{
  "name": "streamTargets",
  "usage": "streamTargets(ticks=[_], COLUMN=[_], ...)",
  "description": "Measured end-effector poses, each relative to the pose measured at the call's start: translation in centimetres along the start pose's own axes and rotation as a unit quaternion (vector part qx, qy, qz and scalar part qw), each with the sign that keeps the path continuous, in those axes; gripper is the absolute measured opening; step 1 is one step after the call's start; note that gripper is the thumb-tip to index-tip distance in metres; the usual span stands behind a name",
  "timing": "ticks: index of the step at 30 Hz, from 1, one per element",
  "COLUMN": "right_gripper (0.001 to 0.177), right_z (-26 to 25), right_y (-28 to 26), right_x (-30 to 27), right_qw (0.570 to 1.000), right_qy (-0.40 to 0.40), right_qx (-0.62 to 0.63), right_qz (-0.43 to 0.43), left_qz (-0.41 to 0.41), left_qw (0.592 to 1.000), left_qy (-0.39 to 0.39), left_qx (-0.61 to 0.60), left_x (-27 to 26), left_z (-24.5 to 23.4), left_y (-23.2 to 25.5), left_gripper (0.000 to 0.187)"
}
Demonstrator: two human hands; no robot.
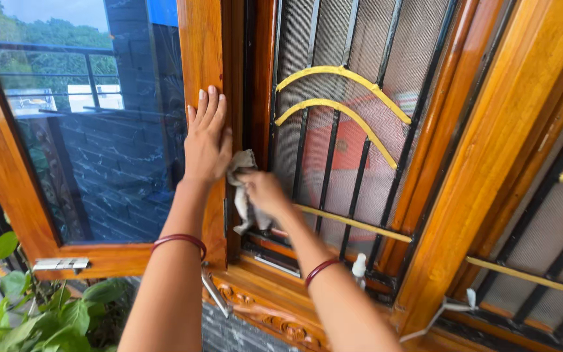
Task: The person wipes the wooden frame and metal mesh of a window using a white cloth. They systematically clean the vertical and horizontal bars, then move to the mesh sections, and finally wipe the glass pane.
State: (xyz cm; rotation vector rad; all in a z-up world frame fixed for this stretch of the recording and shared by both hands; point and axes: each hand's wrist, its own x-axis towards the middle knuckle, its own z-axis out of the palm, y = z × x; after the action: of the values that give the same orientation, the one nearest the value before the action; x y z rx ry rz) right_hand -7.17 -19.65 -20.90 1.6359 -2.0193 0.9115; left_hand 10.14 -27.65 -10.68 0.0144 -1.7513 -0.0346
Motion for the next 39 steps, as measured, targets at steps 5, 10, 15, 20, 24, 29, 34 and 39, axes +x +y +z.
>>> streamTargets(ticks=[5, 10, 15, 20, 24, 29, 34, 39], right_gripper=[0.037, 0.033, 0.032, 0.068, 0.071, 0.060, 0.058, 0.056], right_z=[-3.3, -7.3, -15.3, -22.9, -22.3, -22.1, -21.8, -22.0], right_y=[-0.4, -1.9, -3.1, -1.5, -0.7, 0.4, 0.5, 0.3], right_x=[-3.6, -7.3, -11.1, -11.3, -11.7, -12.0, -11.8, -12.0], right_qw=[0.979, 0.889, 0.987, 0.848, 0.845, 0.862, 0.860, 0.861], right_qy=[-0.006, -0.089, 0.157, 0.276, 0.242, 0.271, 0.283, 0.274], right_qx=[0.204, 0.444, 0.025, -0.446, -0.472, -0.413, -0.407, -0.412], right_qz=[0.026, 0.064, -0.001, -0.076, -0.065, -0.115, -0.122, -0.115], left_qz=[-0.044, -0.167, -0.191, -0.098, -0.103, -0.029, -0.067, -0.070], left_qw=[0.995, 0.967, 0.974, 0.975, 0.968, 0.981, 0.973, 0.976], left_qy=[-0.061, -0.062, 0.059, 0.190, 0.212, 0.182, 0.182, 0.184], left_qx=[-0.066, -0.183, -0.109, -0.069, -0.086, -0.057, -0.124, -0.092], left_x=[-5.7, -15.0, -14.6, -6.6, -0.4, 4.9, 3.6, -0.8], left_z=[-1.0, 2.6, 5.6, 6.5, 8.8, 11.4, 14.3, 15.9], left_y=[3.8, 7.8, 8.4, 9.2, 8.3, 5.8, 5.2, 4.6], left_gripper=[0.063, 0.065, 0.072, 0.067, 0.060, 0.062, 0.050, 0.046])
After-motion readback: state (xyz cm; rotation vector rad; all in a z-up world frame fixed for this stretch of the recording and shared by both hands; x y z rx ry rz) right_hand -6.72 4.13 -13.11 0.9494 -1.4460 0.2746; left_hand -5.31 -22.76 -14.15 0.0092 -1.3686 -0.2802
